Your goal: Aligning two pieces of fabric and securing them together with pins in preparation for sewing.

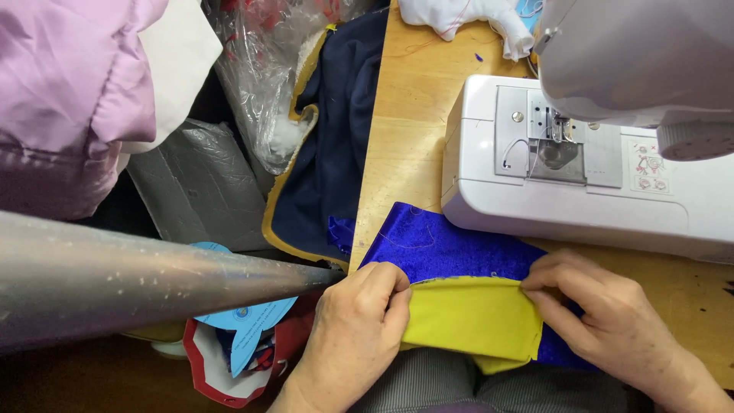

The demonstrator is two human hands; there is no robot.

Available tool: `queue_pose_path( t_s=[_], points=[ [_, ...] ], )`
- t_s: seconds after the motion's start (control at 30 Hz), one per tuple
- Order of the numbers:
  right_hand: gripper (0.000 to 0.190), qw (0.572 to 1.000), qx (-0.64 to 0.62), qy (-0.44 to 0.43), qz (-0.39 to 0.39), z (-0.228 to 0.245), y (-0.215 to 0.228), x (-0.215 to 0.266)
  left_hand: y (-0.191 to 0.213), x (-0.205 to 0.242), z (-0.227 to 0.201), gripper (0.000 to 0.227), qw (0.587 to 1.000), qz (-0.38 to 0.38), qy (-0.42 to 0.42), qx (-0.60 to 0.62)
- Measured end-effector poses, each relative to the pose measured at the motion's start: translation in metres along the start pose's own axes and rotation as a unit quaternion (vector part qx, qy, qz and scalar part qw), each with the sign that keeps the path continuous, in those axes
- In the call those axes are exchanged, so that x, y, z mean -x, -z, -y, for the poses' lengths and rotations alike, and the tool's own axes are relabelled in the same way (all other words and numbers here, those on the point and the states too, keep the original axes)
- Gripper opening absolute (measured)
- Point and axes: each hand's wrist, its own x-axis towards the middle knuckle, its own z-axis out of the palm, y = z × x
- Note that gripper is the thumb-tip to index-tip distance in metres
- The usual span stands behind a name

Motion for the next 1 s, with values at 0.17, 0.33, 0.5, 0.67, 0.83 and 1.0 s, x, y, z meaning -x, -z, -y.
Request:
queue_pose_path(
  t_s=[0.17,0.33,0.5,0.67,0.83,1.0],
  points=[
    [0.009,0.995,-0.088,-0.031,0.022,-0.007,0.005,0.001,0.013,-0.001,-0.007,0.013,0.998,0.034,0.02,0.047],
    [0.009,0.964,-0.227,-0.024,0.133,-0.01,0.027,0.002,0.04,-0.005,-0.013,0.014,0.977,0.139,0.039,0.154],
    [0.008,0.939,-0.315,-0.031,0.134,-0.015,0.033,0.006,0.048,-0.007,-0.012,0.012,0.965,0.176,0.041,0.19],
    [0.011,0.978,-0.146,-0.088,0.121,-0.006,0.023,0.0,0.025,0.001,-0.01,0.013,0.997,0.073,0.024,0.032],
    [0.017,0.984,-0.08,-0.088,0.13,0.001,0.015,-0.006,0.021,0.001,-0.009,0.017,1.0,0.013,0.007,0.023],
    [0.018,0.979,-0.029,-0.16,0.124,0.005,0.009,-0.009,0.024,-0.003,-0.003,0.016,0.996,0.022,0.029,0.08]
  ],
)
